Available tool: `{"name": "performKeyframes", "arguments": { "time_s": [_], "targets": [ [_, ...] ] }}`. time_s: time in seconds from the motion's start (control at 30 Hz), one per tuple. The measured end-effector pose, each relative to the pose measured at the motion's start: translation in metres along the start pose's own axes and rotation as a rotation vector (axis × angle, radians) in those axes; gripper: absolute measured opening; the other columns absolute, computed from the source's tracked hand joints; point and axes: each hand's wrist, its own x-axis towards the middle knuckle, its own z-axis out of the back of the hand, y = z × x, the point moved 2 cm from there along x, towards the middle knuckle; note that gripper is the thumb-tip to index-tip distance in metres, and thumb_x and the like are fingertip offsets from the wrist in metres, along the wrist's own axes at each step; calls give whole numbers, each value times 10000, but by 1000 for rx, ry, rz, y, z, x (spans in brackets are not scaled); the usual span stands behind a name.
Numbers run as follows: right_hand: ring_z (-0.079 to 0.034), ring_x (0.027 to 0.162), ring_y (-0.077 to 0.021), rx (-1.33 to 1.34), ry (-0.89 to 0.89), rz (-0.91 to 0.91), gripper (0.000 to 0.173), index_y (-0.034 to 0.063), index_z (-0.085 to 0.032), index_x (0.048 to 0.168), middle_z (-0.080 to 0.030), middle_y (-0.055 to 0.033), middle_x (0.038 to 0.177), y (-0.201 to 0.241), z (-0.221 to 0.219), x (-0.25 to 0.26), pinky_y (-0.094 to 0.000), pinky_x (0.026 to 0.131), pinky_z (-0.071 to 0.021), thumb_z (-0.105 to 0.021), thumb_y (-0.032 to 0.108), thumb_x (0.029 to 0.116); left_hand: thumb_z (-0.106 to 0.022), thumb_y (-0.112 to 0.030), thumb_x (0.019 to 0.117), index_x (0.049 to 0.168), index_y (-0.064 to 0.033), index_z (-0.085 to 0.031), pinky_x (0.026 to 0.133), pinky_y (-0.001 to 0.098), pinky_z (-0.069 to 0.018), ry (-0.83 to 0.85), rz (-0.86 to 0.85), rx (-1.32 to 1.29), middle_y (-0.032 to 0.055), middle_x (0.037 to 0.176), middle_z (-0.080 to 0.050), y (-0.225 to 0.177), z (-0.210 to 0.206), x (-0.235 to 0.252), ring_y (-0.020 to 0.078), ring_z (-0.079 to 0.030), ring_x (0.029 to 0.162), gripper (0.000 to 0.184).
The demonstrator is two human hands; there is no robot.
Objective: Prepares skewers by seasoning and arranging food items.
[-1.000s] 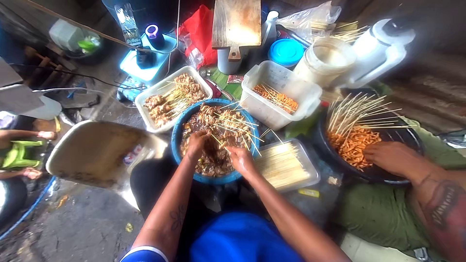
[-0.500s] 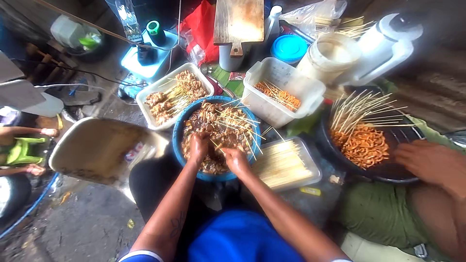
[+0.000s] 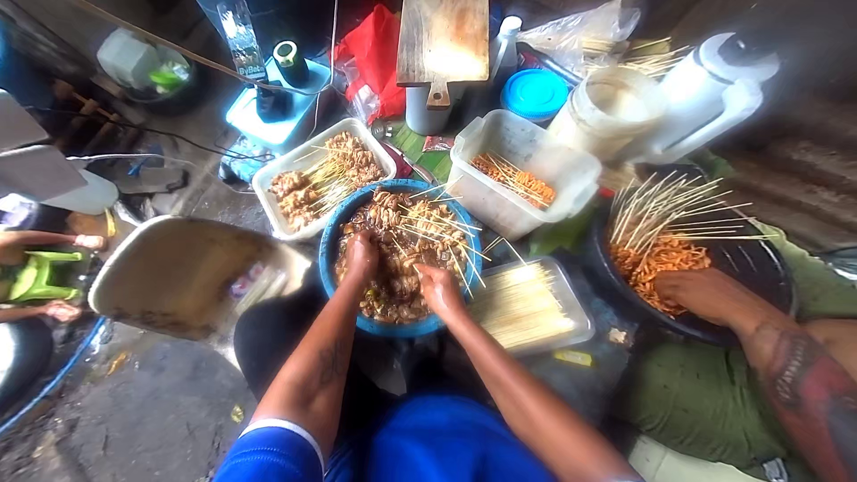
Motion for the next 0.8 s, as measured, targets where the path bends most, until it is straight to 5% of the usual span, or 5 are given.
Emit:
{"name": "performKeyframes", "arguments": {
  "time_s": [0.13, 0.23, 0.53, 0.7, 0.8],
  "targets": [
    [-685, 920, -348, 60, 10, 17, 373, 26, -649, 1375, -712, -239, 1067, -10, 4, 3, -525, 911, -527, -414, 73, 1088, -585, -74, 1028, 1217, 40, -663, 830, 381, -538, -9, 167, -555, 162, 1077, -699, 9, 1, 7, 206, -654, 921, 234],
    [-693, 875, -331, 12, 19, 47, 360, 47, -678, 1347, -726, -212, 1003, 0, 5, 0, -514, 889, -538, -434, 76, 1083, -483, 2, 1030, 1310, 47, -565, 806, 354, -546, 22, 297, -911, 151, 1099, -643, 7, 7, -2, 181, -626, 887, 295],
    [-703, 974, -353, -60, 80, 83, 363, 49, -662, 1370, -722, -224, 1121, 16, 5, -5, -524, 937, -528, -436, 85, 1088, -558, 3, 1010, 1203, 69, -645, 677, 274, -498, 24, 151, -757, 115, 944, -654, 11, 4, -11, 112, -565, 720, 222],
    [-693, 1073, -365, -98, 90, 70, 361, 70, -672, 1364, -716, -218, 1180, 6, 6, -4, -547, 981, -512, -437, 109, 1092, -574, -116, 1020, 1223, -76, -734, 1071, 577, -455, 8, 52, 93, 183, 1259, -694, -1, 23, -22, 364, -618, 1244, 262],
    [-681, 1110, -375, -67, 35, 33, 353, 49, -674, 1353, -708, -233, 1196, -6, 17, -6, -550, 1009, -497, -442, 97, 1091, -606, -64, 967, 1141, -85, -767, 1067, 606, -427, 0, -73, 231, 196, 1268, -671, -5, 17, -23, 429, -551, 1279, 237]
  ]
}}
